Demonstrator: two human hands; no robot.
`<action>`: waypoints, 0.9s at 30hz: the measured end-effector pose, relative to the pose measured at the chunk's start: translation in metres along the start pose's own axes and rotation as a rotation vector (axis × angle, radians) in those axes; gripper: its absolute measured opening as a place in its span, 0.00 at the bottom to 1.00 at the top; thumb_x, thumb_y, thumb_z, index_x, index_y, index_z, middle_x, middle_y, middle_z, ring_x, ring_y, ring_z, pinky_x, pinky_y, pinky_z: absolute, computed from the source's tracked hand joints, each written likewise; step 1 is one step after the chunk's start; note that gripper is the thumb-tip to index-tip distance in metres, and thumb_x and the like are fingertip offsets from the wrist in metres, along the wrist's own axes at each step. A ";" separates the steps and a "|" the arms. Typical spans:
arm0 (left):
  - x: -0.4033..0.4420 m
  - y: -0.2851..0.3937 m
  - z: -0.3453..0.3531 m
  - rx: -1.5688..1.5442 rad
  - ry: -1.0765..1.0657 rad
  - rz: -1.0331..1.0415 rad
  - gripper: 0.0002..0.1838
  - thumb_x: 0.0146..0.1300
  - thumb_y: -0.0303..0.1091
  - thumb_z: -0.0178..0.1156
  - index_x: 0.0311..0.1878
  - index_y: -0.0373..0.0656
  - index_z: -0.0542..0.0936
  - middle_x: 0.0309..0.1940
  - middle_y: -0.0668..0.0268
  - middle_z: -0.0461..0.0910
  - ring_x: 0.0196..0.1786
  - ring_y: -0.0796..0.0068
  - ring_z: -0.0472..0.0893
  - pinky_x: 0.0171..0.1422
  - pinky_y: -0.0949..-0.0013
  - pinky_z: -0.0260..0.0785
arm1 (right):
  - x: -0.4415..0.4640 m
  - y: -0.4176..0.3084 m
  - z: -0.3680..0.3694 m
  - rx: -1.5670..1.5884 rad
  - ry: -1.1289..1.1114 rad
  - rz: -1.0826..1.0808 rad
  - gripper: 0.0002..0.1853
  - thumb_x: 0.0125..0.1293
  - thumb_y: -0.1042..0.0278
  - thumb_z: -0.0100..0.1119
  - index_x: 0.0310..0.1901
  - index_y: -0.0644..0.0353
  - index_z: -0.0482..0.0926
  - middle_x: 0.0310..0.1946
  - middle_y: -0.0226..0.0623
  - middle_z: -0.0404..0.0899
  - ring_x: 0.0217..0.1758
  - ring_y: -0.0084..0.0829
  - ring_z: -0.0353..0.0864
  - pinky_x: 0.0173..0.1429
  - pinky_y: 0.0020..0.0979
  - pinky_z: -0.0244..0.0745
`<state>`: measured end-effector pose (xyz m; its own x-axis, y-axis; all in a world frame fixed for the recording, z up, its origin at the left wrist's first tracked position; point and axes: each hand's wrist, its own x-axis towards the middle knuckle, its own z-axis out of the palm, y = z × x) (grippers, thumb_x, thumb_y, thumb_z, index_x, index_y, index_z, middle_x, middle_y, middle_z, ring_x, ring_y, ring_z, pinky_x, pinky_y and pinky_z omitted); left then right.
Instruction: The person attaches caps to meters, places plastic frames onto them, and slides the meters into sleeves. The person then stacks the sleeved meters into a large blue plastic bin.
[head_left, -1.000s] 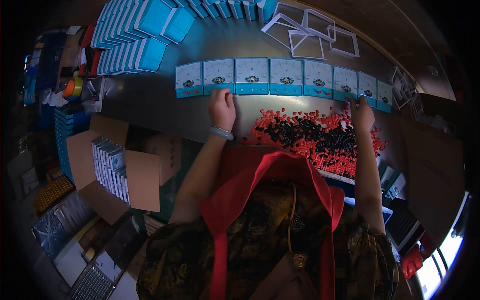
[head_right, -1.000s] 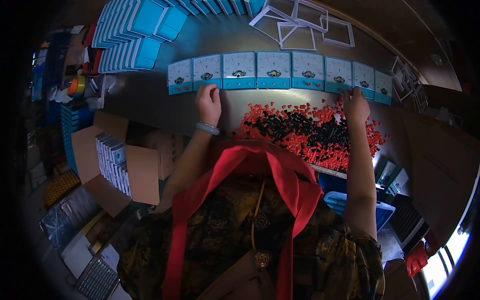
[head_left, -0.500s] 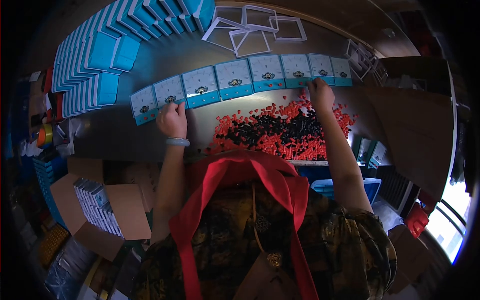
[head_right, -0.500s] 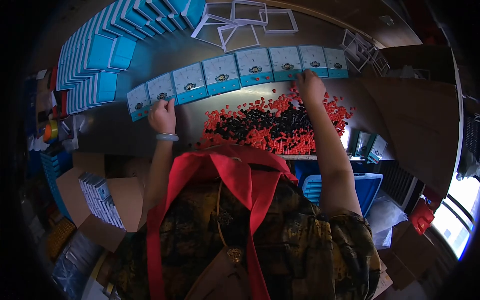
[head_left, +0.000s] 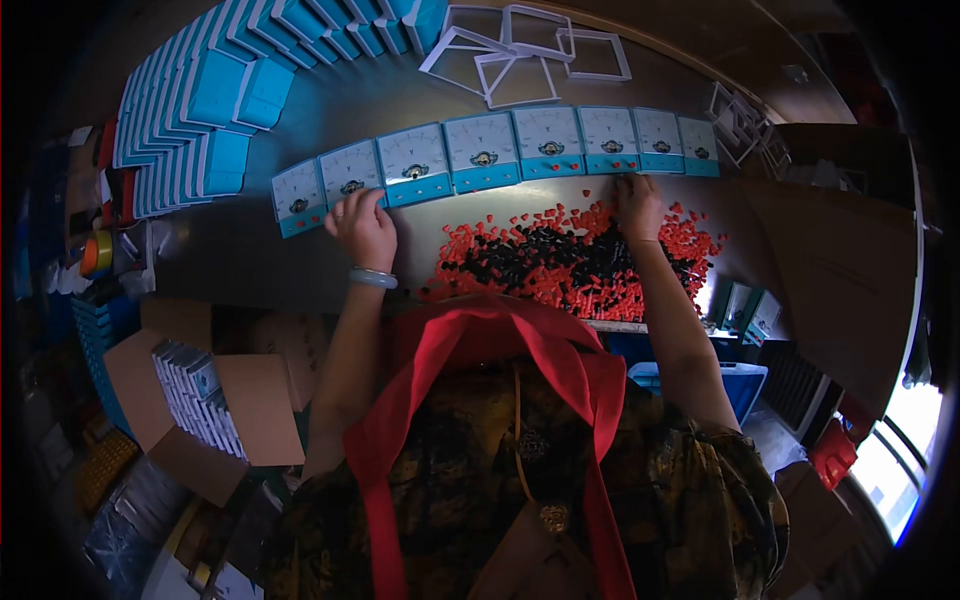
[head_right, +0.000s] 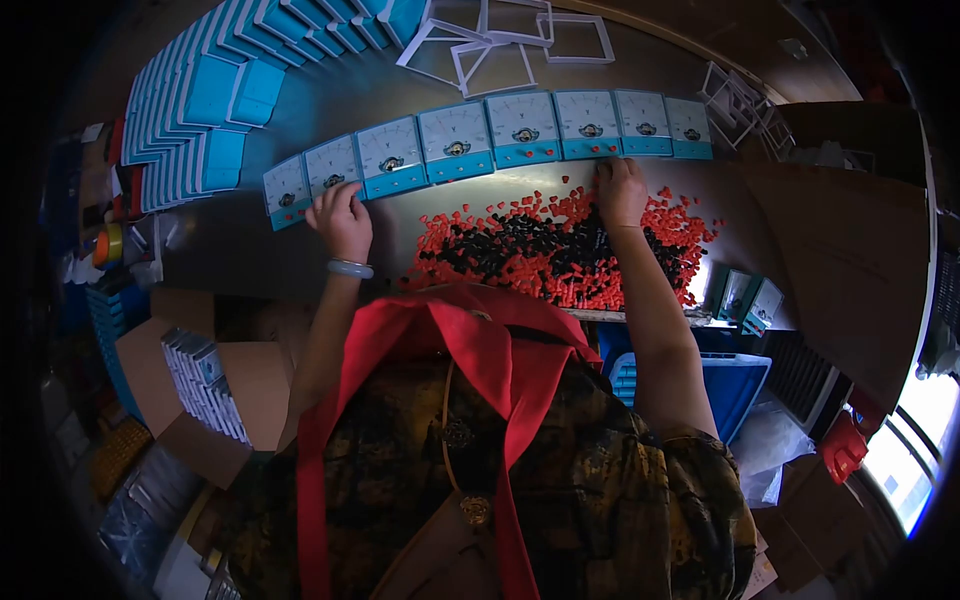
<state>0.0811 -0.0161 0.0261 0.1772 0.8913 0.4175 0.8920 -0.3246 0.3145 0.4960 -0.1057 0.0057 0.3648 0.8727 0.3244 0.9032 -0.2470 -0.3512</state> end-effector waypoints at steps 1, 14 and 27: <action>0.002 0.013 -0.004 -0.029 0.019 0.005 0.09 0.54 0.27 0.63 0.39 0.50 0.83 0.38 0.68 0.80 0.49 0.64 0.75 0.62 0.55 0.56 | 0.000 0.000 0.001 0.014 -0.007 -0.002 0.05 0.61 0.66 0.60 0.34 0.57 0.80 0.32 0.42 0.79 0.36 0.47 0.79 0.40 0.44 0.75; -0.029 0.065 0.007 -0.101 -0.385 0.086 0.02 0.53 0.30 0.63 0.29 0.49 0.79 0.29 0.67 0.78 0.41 0.63 0.76 0.56 0.57 0.58 | 0.029 0.044 -0.027 0.096 0.162 0.212 0.07 0.58 0.73 0.60 0.38 0.64 0.82 0.33 0.45 0.83 0.37 0.45 0.83 0.44 0.39 0.77; -0.004 0.042 0.005 -0.228 -0.055 -0.117 0.02 0.58 0.30 0.62 0.35 0.45 0.81 0.32 0.64 0.81 0.38 0.62 0.79 0.53 0.59 0.61 | 0.044 0.059 -0.023 -0.066 -0.056 0.073 0.06 0.60 0.72 0.58 0.38 0.61 0.82 0.39 0.47 0.80 0.41 0.50 0.80 0.46 0.43 0.75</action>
<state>0.1196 -0.0319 0.0332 0.1063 0.9406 0.3224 0.7921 -0.2761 0.5444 0.5709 -0.0912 0.0194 0.4190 0.8730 0.2497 0.8881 -0.3367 -0.3129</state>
